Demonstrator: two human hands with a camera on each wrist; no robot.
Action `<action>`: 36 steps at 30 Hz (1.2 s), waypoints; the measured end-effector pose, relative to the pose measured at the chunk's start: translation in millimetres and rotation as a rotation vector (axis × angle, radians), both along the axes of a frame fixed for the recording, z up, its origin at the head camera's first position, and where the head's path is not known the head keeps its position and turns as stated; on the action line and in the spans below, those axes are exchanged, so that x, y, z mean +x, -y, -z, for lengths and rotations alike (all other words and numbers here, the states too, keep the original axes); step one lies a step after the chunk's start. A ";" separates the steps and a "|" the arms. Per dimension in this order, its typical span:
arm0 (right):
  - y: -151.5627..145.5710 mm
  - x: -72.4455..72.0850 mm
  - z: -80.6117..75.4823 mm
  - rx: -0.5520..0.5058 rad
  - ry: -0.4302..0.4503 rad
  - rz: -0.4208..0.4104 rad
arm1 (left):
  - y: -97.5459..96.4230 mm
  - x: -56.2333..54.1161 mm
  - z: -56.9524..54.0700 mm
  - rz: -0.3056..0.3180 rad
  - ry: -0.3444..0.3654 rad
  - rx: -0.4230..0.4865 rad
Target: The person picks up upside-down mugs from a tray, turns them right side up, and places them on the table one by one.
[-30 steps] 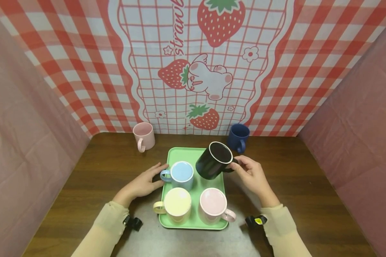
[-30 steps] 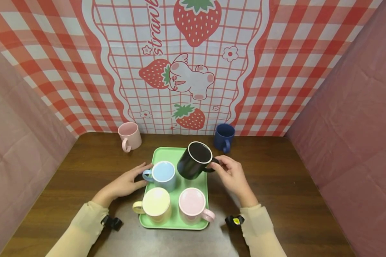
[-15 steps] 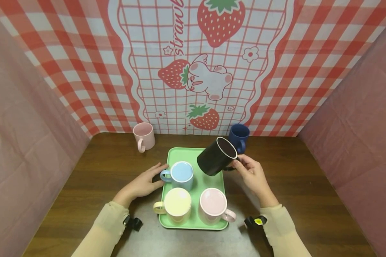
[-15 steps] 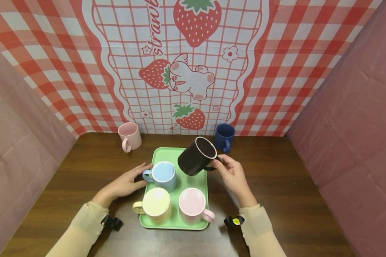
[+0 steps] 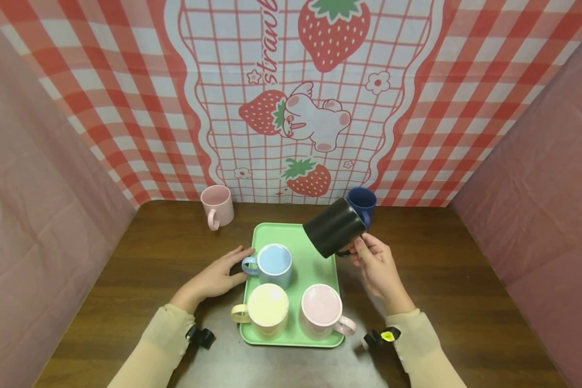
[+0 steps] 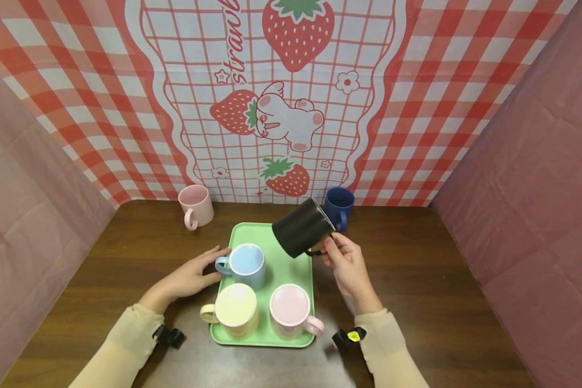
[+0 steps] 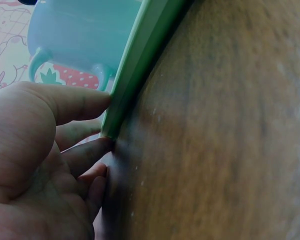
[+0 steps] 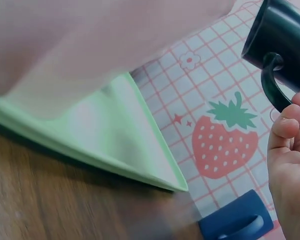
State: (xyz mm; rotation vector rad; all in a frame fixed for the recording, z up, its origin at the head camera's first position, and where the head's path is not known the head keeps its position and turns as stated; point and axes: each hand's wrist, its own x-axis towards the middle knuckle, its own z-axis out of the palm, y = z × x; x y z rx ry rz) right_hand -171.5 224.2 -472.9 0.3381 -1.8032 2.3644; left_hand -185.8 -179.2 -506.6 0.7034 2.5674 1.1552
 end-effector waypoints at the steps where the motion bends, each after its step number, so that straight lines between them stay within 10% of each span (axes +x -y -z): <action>1: 0.2 0.0 0.5 -0.022 0.012 -0.007 | -1.4 0.7 -2.5 -0.008 0.026 -0.001; 9: 2.0 1.3 0.4 -0.193 0.077 -0.082 | 4.3 -10.9 21.7 -0.012 -0.011 0.008; 13: 5.0 1.9 -0.1 -0.219 0.093 -0.100 | -1.6 -2.3 -7.5 -0.020 -0.001 -0.011; 25: 9.9 1.4 0.6 -0.291 0.138 -0.180 | -14.2 -9.6 -48.7 -0.150 -0.075 0.176; 36: 21.2 -5.9 -12.3 -0.305 0.234 -0.149 | -64.9 -9.8 -98.4 -0.020 -0.162 0.238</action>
